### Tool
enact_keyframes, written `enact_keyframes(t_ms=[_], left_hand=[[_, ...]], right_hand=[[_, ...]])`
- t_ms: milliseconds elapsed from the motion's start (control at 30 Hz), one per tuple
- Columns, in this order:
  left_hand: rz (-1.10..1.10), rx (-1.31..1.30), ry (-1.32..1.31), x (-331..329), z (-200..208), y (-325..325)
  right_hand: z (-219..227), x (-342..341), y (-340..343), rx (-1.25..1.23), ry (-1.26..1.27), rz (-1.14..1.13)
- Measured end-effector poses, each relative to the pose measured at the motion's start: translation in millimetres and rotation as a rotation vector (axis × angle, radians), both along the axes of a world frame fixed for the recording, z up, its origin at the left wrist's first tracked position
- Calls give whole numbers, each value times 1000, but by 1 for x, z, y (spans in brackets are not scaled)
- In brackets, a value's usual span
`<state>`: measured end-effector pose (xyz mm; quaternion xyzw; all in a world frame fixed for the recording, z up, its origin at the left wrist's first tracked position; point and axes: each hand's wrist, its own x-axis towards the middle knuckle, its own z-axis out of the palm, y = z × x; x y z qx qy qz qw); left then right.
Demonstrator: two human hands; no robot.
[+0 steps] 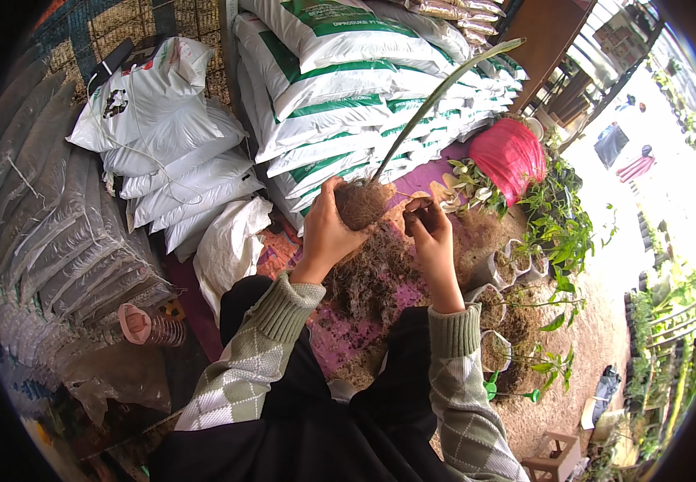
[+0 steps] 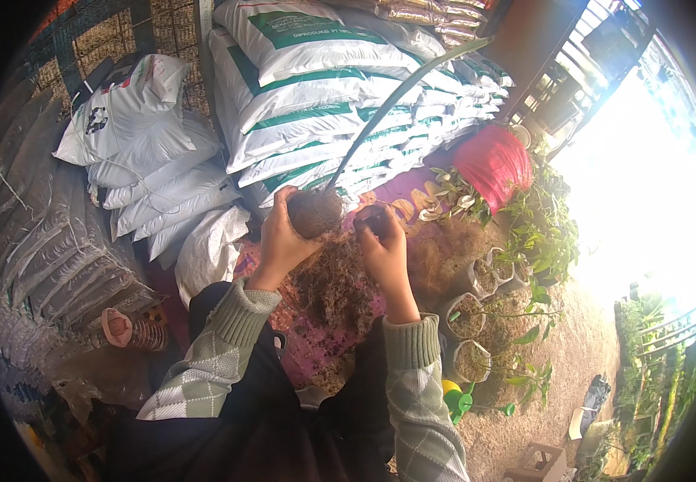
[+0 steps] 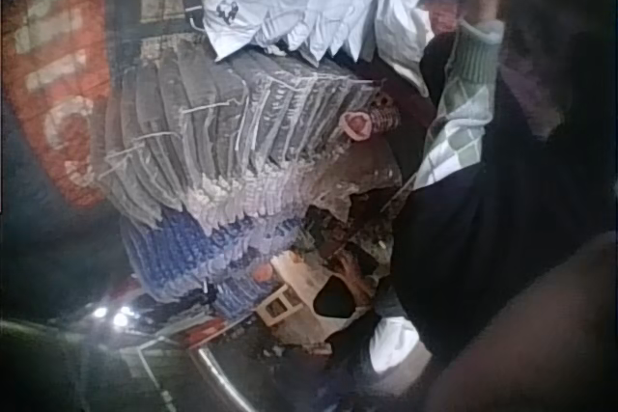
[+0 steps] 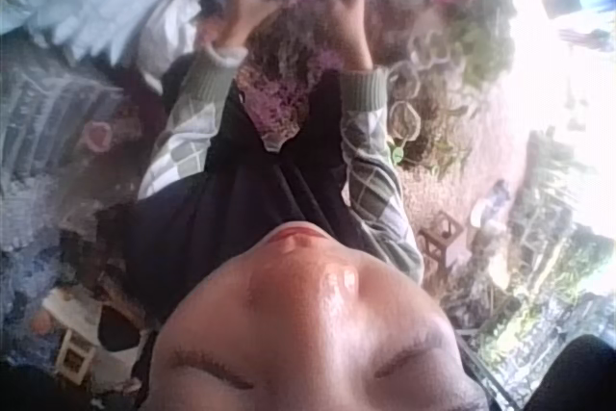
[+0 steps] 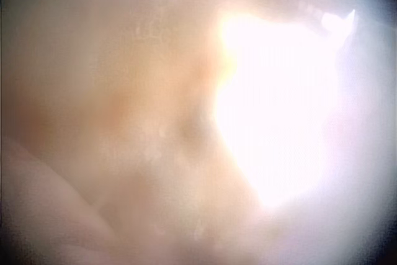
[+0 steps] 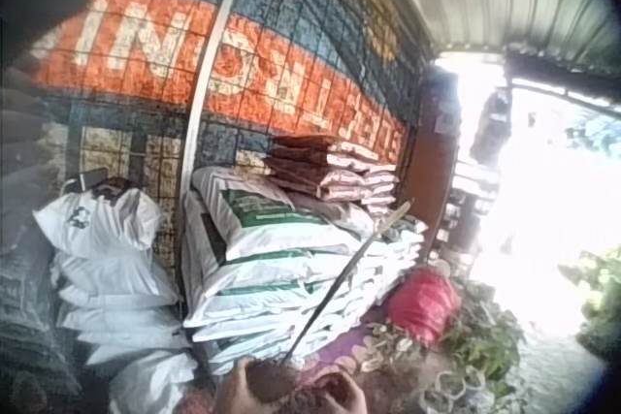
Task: The person sits on a mat and prepares a plant cutting by hand. They remove excess fibrous material from the root ball, trim the stem with a small knife, and then re-wrap the root ball with fresh fibrous material.
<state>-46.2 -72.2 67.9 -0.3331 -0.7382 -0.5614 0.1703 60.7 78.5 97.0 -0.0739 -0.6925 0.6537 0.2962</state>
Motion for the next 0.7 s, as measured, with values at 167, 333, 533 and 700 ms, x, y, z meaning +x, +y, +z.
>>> enact_keyframes(t_ms=[167, 333, 533, 700], left_hand=[[-18, 2, -90, 1, 0, 0], [25, -103, 5, 2, 0, 0], [49, -173, 123, 4, -3, 2], [-89, -16, -103, 4, -2, 5]], right_hand=[[4, 8, 4, -31, 47, 60], [4, 14, 4, 17, 166, 240], [15, 23, -3, -62, 95, 335], [45, 33, -21, 425, -317, 287]])
